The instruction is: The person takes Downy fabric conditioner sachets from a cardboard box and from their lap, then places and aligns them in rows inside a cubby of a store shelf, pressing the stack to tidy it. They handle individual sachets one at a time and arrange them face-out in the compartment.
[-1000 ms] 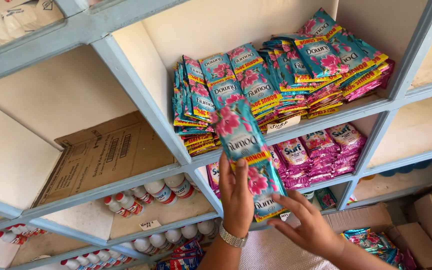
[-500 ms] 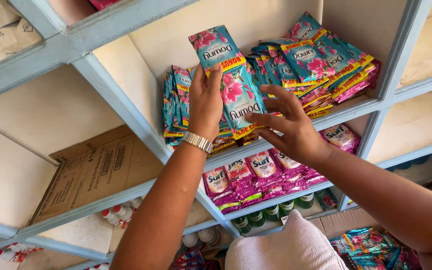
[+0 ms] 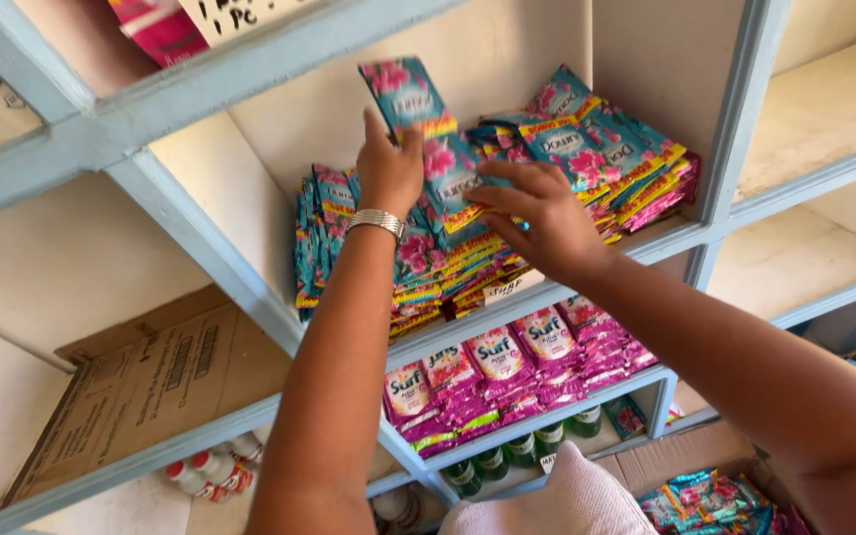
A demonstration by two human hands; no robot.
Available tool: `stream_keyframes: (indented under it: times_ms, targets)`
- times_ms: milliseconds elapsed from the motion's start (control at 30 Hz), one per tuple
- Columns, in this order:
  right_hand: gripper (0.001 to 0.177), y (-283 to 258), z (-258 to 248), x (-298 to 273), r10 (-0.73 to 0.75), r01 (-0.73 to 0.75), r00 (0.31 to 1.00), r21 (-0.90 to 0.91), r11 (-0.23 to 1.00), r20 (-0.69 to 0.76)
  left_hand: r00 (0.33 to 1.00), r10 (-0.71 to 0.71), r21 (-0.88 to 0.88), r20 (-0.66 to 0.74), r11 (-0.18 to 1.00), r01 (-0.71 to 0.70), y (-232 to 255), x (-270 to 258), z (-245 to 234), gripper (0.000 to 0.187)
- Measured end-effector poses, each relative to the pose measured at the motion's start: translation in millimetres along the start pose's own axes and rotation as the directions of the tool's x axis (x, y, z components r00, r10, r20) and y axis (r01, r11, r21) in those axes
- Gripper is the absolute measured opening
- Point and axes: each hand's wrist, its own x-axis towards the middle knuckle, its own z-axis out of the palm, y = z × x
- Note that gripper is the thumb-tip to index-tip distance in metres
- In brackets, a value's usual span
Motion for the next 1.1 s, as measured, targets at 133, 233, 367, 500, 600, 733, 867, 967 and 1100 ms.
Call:
stream_keyframes:
  times_ms: [133,233,367,500,600,733,867,967,1100]
  targets:
    - [0.029,28,34,-13,-0.027,0.047,0.997,-0.297,0.954,0.07,0.898,-0.39,0.539,0.205,0.811,0.229,14,-14,0,0.078]
    - [0.036,23,37,-22,-0.022,0.07,0.992,-0.395,0.916,0.123,0.907,-0.294,0.565,0.301,0.821,0.078,36,-34,0,0.071]
    - [0.046,14,35,-33,-0.021,0.088,0.985,-0.393,0.915,0.172,0.906,-0.292,0.622,0.307,0.782,0.041,40,-41,1,0.067]
    - [0.054,16,39,-46,0.005,0.079,0.98,-0.413,0.907,0.197,0.893,-0.317,0.626,0.321,0.778,0.051,34,-33,4,0.071]
    - [0.054,22,42,-52,0.013,0.07,0.983,-0.435,0.898,0.185,0.877,-0.358,0.651,0.32,0.755,0.071,45,-29,1,0.07]
    - [0.051,24,48,-60,-0.009,0.074,0.989,-0.443,0.894,0.146,0.913,-0.331,0.643,0.24,0.759,0.106,23,-15,3,0.063]
    - [0.051,25,51,-62,-0.043,0.094,0.992,-0.458,0.884,0.122,0.91,-0.35,0.664,0.221,0.737,0.122,4,15,0,0.064]
    - [0.052,28,49,-64,-0.05,0.097,0.992,-0.464,0.881,0.112,0.863,-0.453,0.685,0.223,0.703,0.192,17,25,-8,0.067]
    - [0.051,28,48,-68,-0.035,0.082,0.991,-0.387,0.918,0.127,0.85,-0.506,0.693,0.149,0.667,0.276,8,32,-7,0.061]
